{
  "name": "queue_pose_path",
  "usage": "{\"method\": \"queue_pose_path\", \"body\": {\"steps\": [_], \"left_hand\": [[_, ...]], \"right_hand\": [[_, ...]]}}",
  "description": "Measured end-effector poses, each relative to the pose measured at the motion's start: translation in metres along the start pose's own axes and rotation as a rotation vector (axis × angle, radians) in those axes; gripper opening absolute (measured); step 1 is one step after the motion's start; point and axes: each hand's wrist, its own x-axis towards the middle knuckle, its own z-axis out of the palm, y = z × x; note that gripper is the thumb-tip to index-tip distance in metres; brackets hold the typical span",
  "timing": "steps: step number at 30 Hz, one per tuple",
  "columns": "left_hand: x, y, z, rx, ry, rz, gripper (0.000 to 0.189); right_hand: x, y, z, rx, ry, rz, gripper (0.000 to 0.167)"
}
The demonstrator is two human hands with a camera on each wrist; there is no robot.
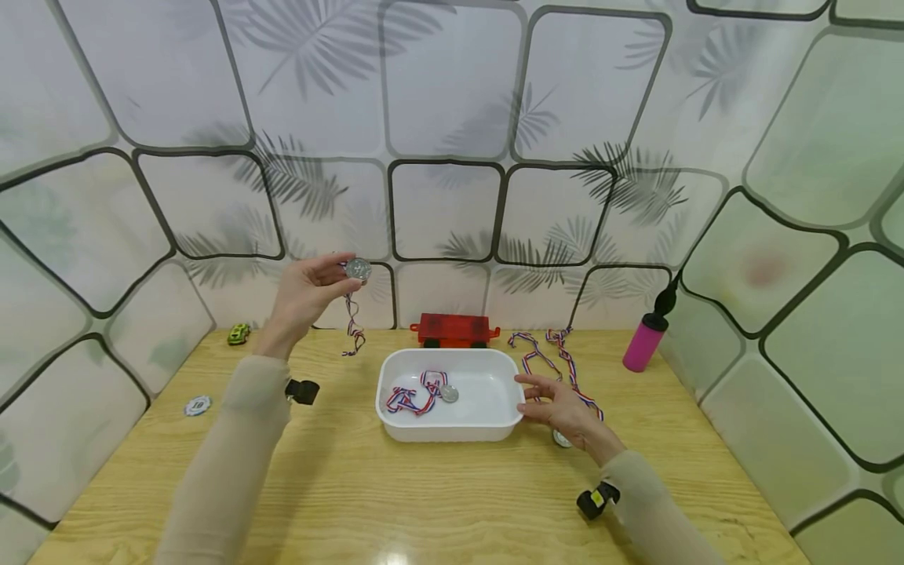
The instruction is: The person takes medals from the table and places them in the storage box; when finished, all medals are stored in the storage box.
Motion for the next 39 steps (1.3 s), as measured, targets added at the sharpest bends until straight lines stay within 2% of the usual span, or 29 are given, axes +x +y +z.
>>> {"method": "queue_pose_path", "body": {"steps": [8, 12, 17, 20, 23, 30, 39], "left_hand": [[0.008, 0.017, 0.015, -0.092, 0.025, 0.063, 0.046], [0.011, 0.028, 0.023, -0.128, 0.016, 0.094, 0.046], [0.011, 0.043, 0.038, -0.176, -0.033, 0.152, 0.044], [0.011, 0.046, 0.047, -0.172, -0.077, 0.155, 0.044], [0.012, 0.044, 0.056, -0.151, -0.119, 0.137, 0.044], [0.007, 0.031, 0.070, -0.094, -0.184, 0.090, 0.043], [-0.005, 0.005, 0.075, -0.006, -0.266, 0.023, 0.042]], "right_hand": [[0.000, 0.001, -0.002, 0.014, -0.023, -0.019, 0.065], [-0.001, 0.000, -0.002, 0.012, -0.021, -0.021, 0.064], [-0.001, -0.002, -0.001, 0.007, -0.008, -0.010, 0.063], [-0.001, -0.001, -0.002, 0.011, -0.006, -0.010, 0.063], [-0.001, 0.000, -0.002, 0.013, -0.013, -0.020, 0.064], [-0.002, 0.001, -0.001, 0.023, -0.029, -0.024, 0.065], [-0.001, 0.001, -0.001, 0.025, -0.002, -0.004, 0.063]]}}
